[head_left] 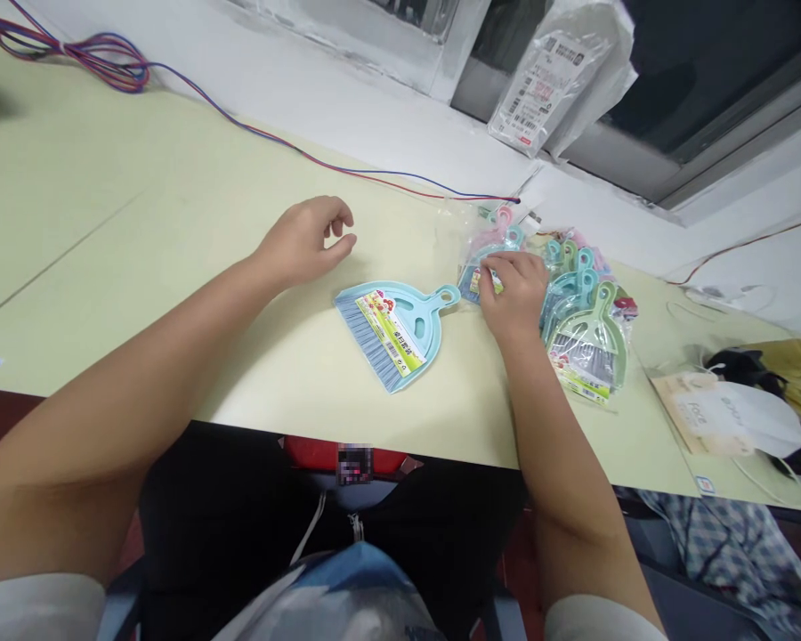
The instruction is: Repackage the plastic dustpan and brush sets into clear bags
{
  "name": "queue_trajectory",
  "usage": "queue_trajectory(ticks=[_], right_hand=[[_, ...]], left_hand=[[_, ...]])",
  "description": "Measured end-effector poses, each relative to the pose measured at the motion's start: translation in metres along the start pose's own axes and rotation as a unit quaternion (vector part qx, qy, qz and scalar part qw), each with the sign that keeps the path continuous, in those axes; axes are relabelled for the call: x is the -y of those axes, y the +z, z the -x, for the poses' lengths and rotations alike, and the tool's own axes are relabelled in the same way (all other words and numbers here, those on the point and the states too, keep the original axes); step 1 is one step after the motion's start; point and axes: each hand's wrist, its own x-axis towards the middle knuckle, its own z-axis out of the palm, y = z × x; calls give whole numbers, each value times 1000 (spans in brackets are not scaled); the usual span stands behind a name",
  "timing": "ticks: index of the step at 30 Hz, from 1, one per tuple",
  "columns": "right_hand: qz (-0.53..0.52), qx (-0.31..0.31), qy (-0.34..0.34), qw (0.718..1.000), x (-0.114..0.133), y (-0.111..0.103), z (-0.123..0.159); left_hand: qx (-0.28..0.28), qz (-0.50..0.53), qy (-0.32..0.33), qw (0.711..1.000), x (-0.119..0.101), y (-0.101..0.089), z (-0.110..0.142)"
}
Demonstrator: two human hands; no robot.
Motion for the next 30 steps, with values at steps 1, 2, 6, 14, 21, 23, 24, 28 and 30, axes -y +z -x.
queue_trajectory(ticks=[1,2,6,14,21,23,24,28,30], right_hand=[[-10,-9,-9,1000,7,-3,-1],[-19,-14,-17,1000,14,-6,-2],[-73,-19,-37,997,42,-14,-1],[-133,-14,-8,991,73,-16,7],[-169,-42,-2,985,82,-16,9],[-170,-78,-15,982,81,-13,9],[-176,-102,-27,979,80,-11,9],[-224,-175,-70,956,80,-5,9],[-242,-183,-65,951,81,-4,9]], left_hand=[[-15,11,7,1000,-3,0,1],[-30,17,11,999,-6,0,2],[-61,24,26,998,-16,-4,7],[0,33,7,999,-6,1,3],[61,98,-30,993,-6,2,2],[75,119,-86,986,-9,0,4],[87,128,-105,982,-10,-1,4],[152,191,-83,966,-2,-1,2],[160,219,-38,962,5,2,-1]])
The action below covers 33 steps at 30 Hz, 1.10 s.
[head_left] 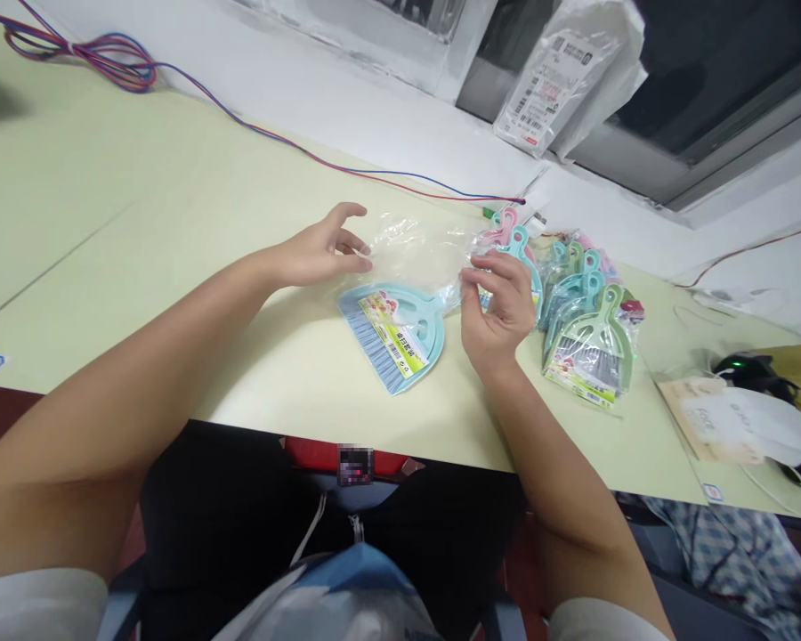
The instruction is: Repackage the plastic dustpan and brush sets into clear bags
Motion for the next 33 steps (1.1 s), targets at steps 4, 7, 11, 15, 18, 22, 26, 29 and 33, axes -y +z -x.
queue_trajectory(ticks=[4,7,11,15,18,22,26,29,33], right_hand=[[0,14,36,999,1,2,3],[4,36,69,997,3,6,7],[-13,63,115,991,7,12,10],[-46,94,140,985,5,10,8],[-19,188,159,969,-6,-1,1],[38,387,149,909,-23,-20,-7],[49,461,128,877,-30,-26,-6],[42,457,127,879,-32,-24,-5],[34,446,128,885,-38,-20,-3]], left_hand=[[-74,-72,146,984,1,6,-2],[-117,-167,254,946,-15,17,6],[-98,-275,298,909,-38,31,17],[-93,-362,286,882,-43,29,18],[-130,-385,252,878,-37,18,16],[-179,-391,181,885,-25,1,15],[-200,-383,135,892,-12,-8,13],[-203,-388,119,891,-5,-11,10],[-203,-405,104,885,2,-15,6]])
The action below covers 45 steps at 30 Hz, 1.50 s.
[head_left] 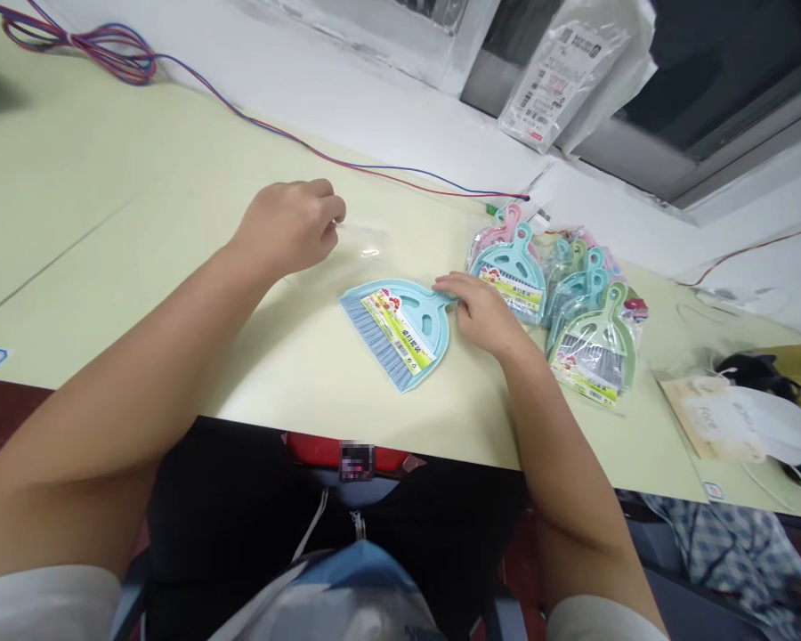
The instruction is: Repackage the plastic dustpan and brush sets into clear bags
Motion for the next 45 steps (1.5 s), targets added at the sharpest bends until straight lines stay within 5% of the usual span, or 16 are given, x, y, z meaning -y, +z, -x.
queue_trajectory(ticks=[7,11,14,18,23,30,37,45], right_hand=[[-88,-57,-39,994,6,9,-16],[-57,-133,62,988,20,-2,-11],[-52,-49,161,984,23,-11,-2],[-120,65,157,978,24,-11,-2],[-130,79,178,972,39,-3,-21],[-77,135,101,983,75,8,-59],[14,29,87,996,110,9,-53],[118,140,140,973,136,29,-57]], left_hand=[[-10,25,-36,999,18,8,-2],[-5,32,-55,998,26,12,0],[11,7,-62,998,28,13,0],[17,-5,-65,998,29,14,0],[14,-13,-61,998,30,16,-1],[10,39,-62,997,29,20,-2],[16,42,-87,995,29,18,-3],[21,50,-102,993,32,18,-3]])
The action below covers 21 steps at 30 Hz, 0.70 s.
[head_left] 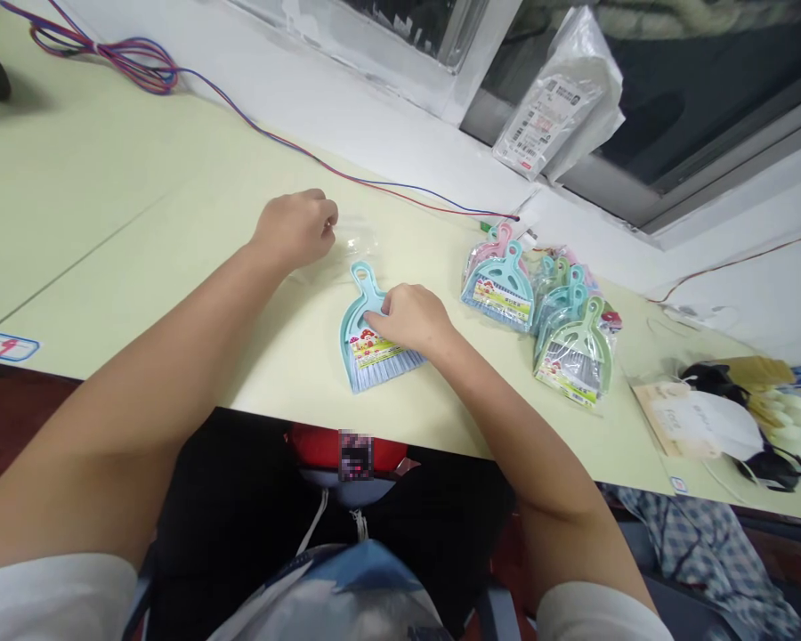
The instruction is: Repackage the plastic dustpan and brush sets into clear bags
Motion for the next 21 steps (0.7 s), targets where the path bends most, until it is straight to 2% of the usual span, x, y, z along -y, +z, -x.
queue_trajectory(ticks=[5,11,18,21], right_hand=[[-7,2,23,1000,0,3,-4],[-17,-5,42,999,-7,1,6],[-21,-15,45,999,-20,-15,34],[-10,-18,43,999,-22,-25,38]], left_hand=[[6,-16,15,1000,-4,0,1],[52,-31,21,998,-16,3,3],[87,-40,43,994,-27,8,4],[91,-25,57,994,-37,11,7]])
